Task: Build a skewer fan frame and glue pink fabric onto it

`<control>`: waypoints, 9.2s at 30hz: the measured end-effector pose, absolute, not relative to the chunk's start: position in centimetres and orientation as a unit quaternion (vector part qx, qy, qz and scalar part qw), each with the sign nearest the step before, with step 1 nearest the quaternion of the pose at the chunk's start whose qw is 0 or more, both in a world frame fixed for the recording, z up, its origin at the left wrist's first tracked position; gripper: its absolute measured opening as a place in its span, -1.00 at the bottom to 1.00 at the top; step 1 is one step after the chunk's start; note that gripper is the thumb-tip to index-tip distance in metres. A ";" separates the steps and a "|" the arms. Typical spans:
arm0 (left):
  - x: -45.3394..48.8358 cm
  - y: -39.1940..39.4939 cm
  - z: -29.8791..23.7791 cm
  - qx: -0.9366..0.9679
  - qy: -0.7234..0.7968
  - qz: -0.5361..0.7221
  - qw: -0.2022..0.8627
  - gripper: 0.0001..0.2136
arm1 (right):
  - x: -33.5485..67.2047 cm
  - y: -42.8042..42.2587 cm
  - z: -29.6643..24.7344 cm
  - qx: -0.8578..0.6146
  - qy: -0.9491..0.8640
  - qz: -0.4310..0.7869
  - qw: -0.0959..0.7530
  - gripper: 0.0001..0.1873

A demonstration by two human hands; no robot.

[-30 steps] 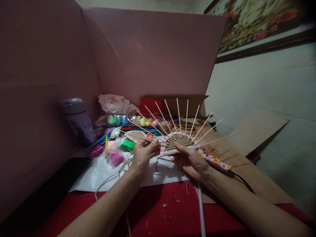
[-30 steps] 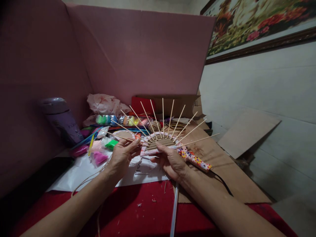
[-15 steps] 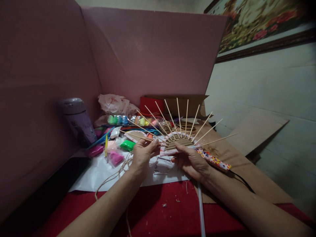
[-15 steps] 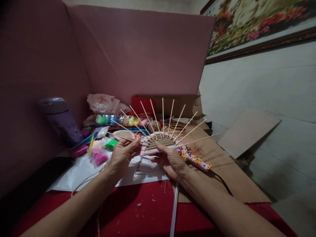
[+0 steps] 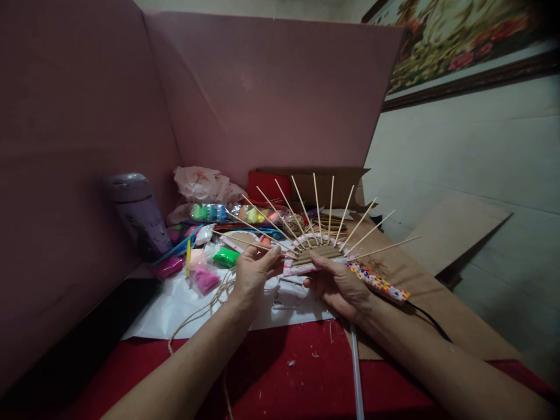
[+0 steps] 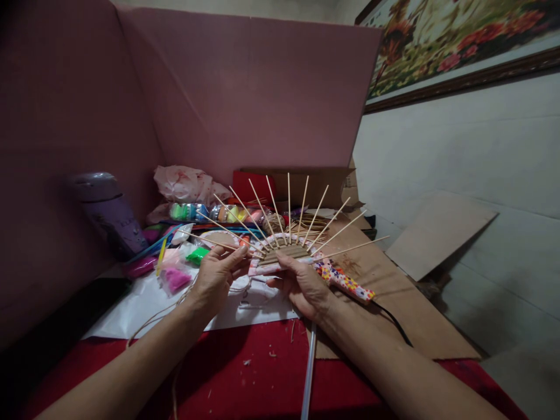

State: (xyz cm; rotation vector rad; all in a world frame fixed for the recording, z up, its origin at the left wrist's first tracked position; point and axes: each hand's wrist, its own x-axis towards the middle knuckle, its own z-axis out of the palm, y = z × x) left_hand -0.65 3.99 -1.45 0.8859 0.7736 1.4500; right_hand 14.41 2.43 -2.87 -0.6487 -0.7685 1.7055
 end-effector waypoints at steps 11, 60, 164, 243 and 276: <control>-0.7 3.9 -1.4 0.384 0.333 0.623 0.594 -0.77 | 14.3 2.4 -2.8 -0.271 -0.325 0.720 0.550 -0.90; -0.7 4.0 -1.6 0.388 0.330 0.623 0.593 -0.78 | 14.5 2.5 -3.1 -0.269 -0.317 0.721 0.555 -0.92; -0.8 4.1 -1.7 0.395 0.328 0.617 0.596 -0.79 | 14.4 2.3 -2.7 -0.280 -0.315 0.719 0.552 -0.90; -0.7 4.0 -1.5 0.387 0.344 0.617 0.593 -0.77 | 14.4 2.3 -2.7 -0.283 -0.317 0.720 0.549 -0.91; -0.8 4.1 -1.7 0.390 0.337 0.616 0.595 -0.79 | 14.4 2.4 -2.8 -0.276 -0.317 0.722 0.549 -0.91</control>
